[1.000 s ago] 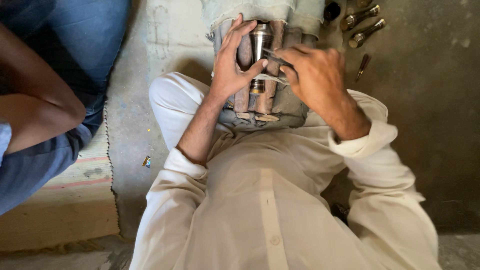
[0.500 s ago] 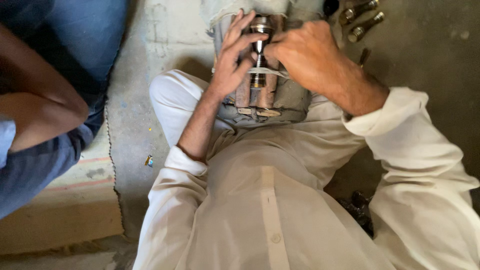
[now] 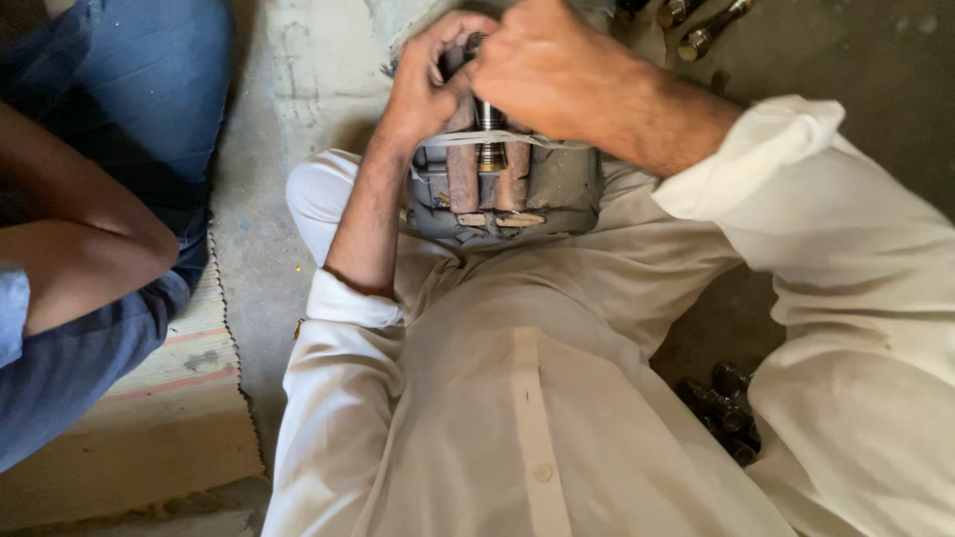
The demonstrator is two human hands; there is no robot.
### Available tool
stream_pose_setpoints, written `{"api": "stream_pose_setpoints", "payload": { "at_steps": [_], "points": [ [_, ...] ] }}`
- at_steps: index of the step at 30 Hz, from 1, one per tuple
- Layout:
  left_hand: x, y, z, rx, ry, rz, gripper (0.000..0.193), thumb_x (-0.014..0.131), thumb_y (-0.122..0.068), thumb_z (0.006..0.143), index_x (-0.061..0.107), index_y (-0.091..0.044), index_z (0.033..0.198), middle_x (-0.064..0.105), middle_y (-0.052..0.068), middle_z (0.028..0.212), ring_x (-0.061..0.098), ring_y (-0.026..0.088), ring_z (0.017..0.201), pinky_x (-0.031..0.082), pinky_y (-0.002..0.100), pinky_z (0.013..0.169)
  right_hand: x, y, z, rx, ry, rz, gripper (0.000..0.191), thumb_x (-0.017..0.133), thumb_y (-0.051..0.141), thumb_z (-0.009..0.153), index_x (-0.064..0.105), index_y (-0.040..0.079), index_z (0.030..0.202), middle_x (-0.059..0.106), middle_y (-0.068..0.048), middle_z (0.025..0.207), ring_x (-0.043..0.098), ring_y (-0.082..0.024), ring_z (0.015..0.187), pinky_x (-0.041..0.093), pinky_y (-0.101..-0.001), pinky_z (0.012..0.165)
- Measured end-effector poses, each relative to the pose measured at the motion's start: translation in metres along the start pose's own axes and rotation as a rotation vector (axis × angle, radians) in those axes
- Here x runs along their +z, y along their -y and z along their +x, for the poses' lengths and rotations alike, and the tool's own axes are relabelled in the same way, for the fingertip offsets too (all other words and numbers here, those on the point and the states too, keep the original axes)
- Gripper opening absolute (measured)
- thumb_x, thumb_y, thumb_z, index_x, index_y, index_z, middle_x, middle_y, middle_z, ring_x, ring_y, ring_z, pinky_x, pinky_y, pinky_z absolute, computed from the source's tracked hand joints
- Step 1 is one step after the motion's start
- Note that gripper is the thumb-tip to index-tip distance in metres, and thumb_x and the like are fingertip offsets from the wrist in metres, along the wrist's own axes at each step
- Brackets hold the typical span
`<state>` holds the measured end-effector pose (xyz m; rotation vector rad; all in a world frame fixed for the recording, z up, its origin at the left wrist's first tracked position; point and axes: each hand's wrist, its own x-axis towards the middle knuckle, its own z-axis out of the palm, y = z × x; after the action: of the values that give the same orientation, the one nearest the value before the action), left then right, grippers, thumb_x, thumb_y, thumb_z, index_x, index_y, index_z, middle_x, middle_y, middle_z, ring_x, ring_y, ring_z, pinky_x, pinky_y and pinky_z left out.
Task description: The person sits cross-legged on the floor with a metal vessel held in a wooden clamp on their lap. They scribe a line around the vessel, then hold a punch against the metal and strike it repeatedly with a mallet, working around the vessel's surface.
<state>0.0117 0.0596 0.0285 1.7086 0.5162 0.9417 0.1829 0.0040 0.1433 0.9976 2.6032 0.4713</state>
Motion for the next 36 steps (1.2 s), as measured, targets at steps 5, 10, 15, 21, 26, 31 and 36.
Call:
{"api": "stream_pose_setpoints", "payload": {
  "at_steps": [5, 10, 15, 21, 26, 31, 36],
  "points": [
    [-0.008, 0.005, -0.007, 0.054, 0.020, -0.025, 0.044, 0.070, 0.009, 0.089, 0.063, 0.001, 0.131, 0.069, 0.010, 0.128, 0.063, 0.017, 0.122, 0.049, 0.032, 0.109, -0.003, 0.009, 0.021, -0.046, 0.036, 0.004, 0.003, 0.077, 0.017, 0.077, 0.076, 0.015, 0.079, 0.073, -0.006, 0.075, 0.070, -0.019, 0.067, 0.050, -0.0344, 0.060],
    [-0.021, 0.010, -0.012, 0.041, 0.069, 0.102, 0.039, 0.073, 0.002, 0.088, 0.067, 0.001, 0.127, 0.073, 0.013, 0.128, 0.068, 0.023, 0.122, 0.054, 0.036, 0.107, -0.010, 0.014, 0.040, -0.090, 0.095, 0.009, 0.006, 0.077, 0.017, 0.078, 0.076, 0.013, 0.082, 0.073, -0.007, 0.077, 0.070, -0.020, 0.068, 0.050, -0.0344, 0.060],
    [-0.032, 0.013, -0.016, -0.070, 0.102, 0.154, 0.043, 0.073, 0.003, 0.084, 0.066, 0.001, 0.126, 0.074, 0.016, 0.125, 0.070, 0.027, 0.121, 0.055, 0.038, 0.104, -0.015, 0.016, 0.062, -0.110, 0.128, 0.025, 0.009, 0.078, 0.017, 0.079, 0.076, 0.012, 0.086, 0.073, -0.007, 0.079, 0.070, -0.020, 0.069, 0.051, -0.0344, 0.061],
    [-0.034, 0.011, -0.016, -0.078, 0.098, 0.130, 0.035, 0.073, 0.003, 0.087, 0.069, 0.001, 0.122, 0.076, 0.015, 0.121, 0.071, 0.024, 0.119, 0.058, 0.037, 0.101, -0.022, 0.021, 0.079, -0.128, 0.149, 0.046, 0.012, 0.078, 0.017, 0.080, 0.076, 0.011, 0.090, 0.074, -0.008, 0.081, 0.070, -0.020, 0.070, 0.051, -0.0344, 0.062],
    [-0.048, 0.006, -0.015, -0.161, 0.078, 0.126, 0.037, 0.077, -0.007, 0.093, 0.068, 0.001, 0.127, 0.075, 0.013, 0.126, 0.069, 0.020, 0.120, 0.057, 0.035, 0.102, -0.028, 0.027, 0.080, -0.134, 0.171, 0.069, 0.014, 0.079, 0.017, 0.082, 0.076, 0.010, 0.094, 0.074, -0.009, 0.083, 0.070, -0.021, 0.071, 0.051, -0.0344, 0.062],
    [-0.056, 0.010, -0.011, -0.258, 0.000, 0.149, 0.048, 0.087, -0.020, 0.091, 0.067, 0.000, 0.129, 0.074, 0.014, 0.131, 0.067, 0.018, 0.121, 0.057, 0.035, 0.104, -0.037, 0.032, 0.081, -0.150, 0.176, 0.085, 0.017, 0.079, 0.017, 0.083, 0.076, 0.008, 0.097, 0.074, -0.009, 0.085, 0.070, -0.021, 0.072, 0.052, -0.0344, 0.063],
    [-0.065, 0.019, -0.014, -0.193, -0.002, 0.190, 0.063, 0.093, -0.022, 0.088, 0.060, 0.000, 0.137, 0.067, 0.016, 0.139, 0.061, 0.021, 0.130, 0.053, 0.036, 0.110, -0.040, 0.034, 0.075, -0.160, 0.184, 0.115, 0.020, 0.080, 0.017, 0.084, 0.076, 0.007, 0.100, 0.074, -0.010, 0.087, 0.070, -0.021, 0.073, 0.052, -0.0344, 0.064]
  ]
}}
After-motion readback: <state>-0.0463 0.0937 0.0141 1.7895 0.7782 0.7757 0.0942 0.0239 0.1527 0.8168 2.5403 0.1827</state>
